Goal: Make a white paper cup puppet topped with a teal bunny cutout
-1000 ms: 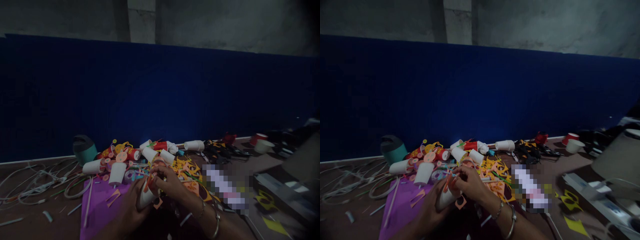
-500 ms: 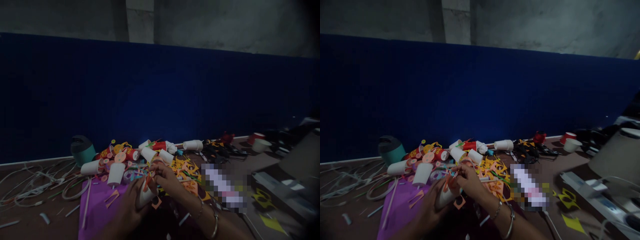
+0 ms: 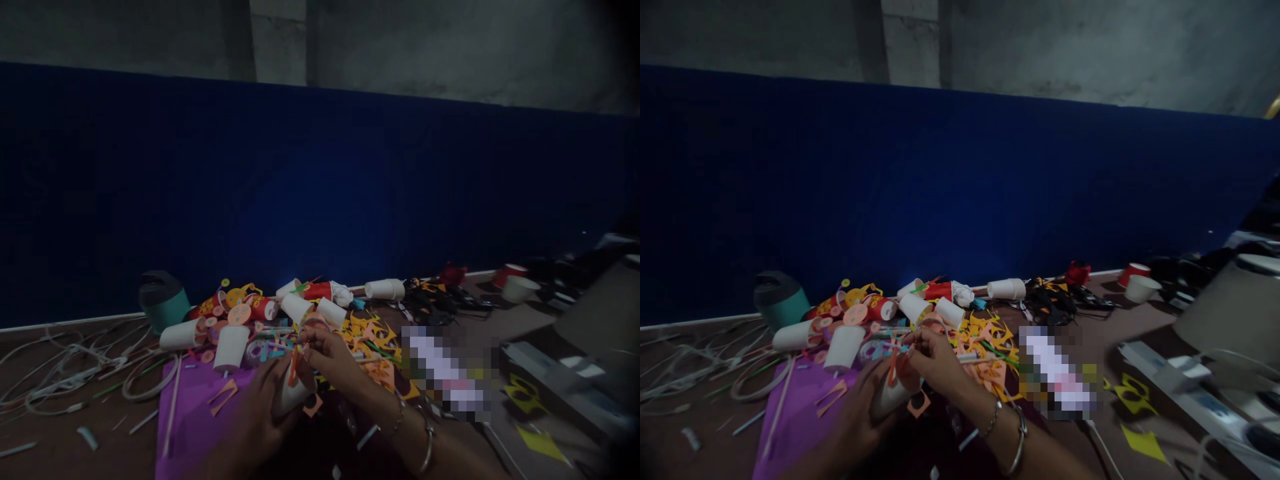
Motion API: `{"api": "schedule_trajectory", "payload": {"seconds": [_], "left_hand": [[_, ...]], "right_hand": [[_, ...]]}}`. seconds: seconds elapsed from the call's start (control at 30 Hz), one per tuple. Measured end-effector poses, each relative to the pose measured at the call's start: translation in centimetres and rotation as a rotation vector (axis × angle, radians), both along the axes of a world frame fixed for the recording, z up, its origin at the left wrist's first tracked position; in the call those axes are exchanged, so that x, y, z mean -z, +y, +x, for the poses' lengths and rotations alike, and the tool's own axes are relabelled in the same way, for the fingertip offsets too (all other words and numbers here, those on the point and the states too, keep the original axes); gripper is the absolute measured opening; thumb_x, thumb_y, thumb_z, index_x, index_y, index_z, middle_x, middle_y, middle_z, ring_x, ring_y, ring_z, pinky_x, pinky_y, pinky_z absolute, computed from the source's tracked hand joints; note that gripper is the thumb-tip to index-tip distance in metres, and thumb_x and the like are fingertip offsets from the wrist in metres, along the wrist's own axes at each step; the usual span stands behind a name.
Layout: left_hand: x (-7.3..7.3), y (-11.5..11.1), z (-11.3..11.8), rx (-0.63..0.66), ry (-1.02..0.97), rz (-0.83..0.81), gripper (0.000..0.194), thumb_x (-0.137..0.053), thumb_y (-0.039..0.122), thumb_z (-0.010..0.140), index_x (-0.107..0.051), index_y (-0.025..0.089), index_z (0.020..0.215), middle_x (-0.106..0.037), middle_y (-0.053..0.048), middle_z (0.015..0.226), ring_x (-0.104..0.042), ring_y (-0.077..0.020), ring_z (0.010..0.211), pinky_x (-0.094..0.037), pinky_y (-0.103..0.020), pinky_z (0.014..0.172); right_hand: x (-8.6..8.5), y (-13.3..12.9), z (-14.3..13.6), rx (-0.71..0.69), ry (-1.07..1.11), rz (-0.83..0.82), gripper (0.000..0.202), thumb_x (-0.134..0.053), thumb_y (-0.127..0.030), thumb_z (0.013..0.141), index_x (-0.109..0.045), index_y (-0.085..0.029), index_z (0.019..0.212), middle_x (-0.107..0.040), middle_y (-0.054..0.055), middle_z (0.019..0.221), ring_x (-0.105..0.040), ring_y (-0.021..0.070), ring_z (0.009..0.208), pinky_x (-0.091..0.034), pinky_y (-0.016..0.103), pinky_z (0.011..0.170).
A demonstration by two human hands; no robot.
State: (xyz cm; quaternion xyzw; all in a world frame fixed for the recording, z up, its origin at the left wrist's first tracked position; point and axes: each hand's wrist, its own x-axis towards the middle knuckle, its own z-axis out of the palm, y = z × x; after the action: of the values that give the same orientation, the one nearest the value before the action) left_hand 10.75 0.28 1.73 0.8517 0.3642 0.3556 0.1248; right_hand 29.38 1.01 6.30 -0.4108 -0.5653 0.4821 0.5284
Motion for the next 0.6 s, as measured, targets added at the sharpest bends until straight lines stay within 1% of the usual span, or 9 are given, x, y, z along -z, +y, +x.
{"api": "schedule_trajectory", "payload": {"seconds": [0.2,0.3,0.47,0.6], "left_hand": [[0.05,0.0,0.05,0.004,0.019,-0.029,0.073,-0.065,0.028,0.075,-0.029,0.027,0.138,-0.047,-0.012,0.13,-0.048,-0.0306,0.118,-0.044,-0.046,0.096],[0.03,0.02,0.05,-0.01,0.03,-0.013,0.071,-0.065,0.03,0.076,-0.03,0.027,0.138,-0.047,-0.011,0.13,-0.047,-0.0303,0.119,-0.043,-0.046,0.097],[0.1,0.0,0.11,-0.008,0.028,-0.011,0.069,-0.065,0.031,0.076,-0.033,0.026,0.136,-0.048,-0.012,0.129,-0.048,-0.0298,0.118,-0.044,-0.044,0.096],[0.33,0.0,0.17,-0.006,0.019,-0.017,0.068,-0.064,0.031,0.076,-0.034,0.025,0.136,-0.049,-0.012,0.129,-0.049,-0.03,0.117,-0.044,-0.045,0.096]], "right_hand": [[0.52,0.16,-0.07,0.022,0.013,-0.002,0.017,-0.055,-0.015,0.071,-0.06,-0.016,0.087,-0.059,-0.003,0.066,-0.055,0.0115,0.058,-0.041,0.023,0.056],[0.75,0.27,-0.23,0.045,0.012,-0.015,0.018,-0.054,-0.013,0.07,-0.06,-0.017,0.086,-0.059,-0.003,0.064,-0.055,0.0118,0.057,-0.04,0.023,0.055],[0.55,0.16,-0.42,0.031,0.05,-0.038,0.023,-0.051,-0.011,0.066,-0.06,-0.017,0.086,-0.06,-0.003,0.066,-0.056,0.0117,0.057,-0.04,0.023,0.055],[0.54,0.16,-0.39,0.026,0.049,-0.022,0.024,-0.05,-0.01,0.065,-0.059,-0.017,0.086,-0.058,-0.004,0.065,-0.054,0.0109,0.057,-0.039,0.022,0.055]]}}
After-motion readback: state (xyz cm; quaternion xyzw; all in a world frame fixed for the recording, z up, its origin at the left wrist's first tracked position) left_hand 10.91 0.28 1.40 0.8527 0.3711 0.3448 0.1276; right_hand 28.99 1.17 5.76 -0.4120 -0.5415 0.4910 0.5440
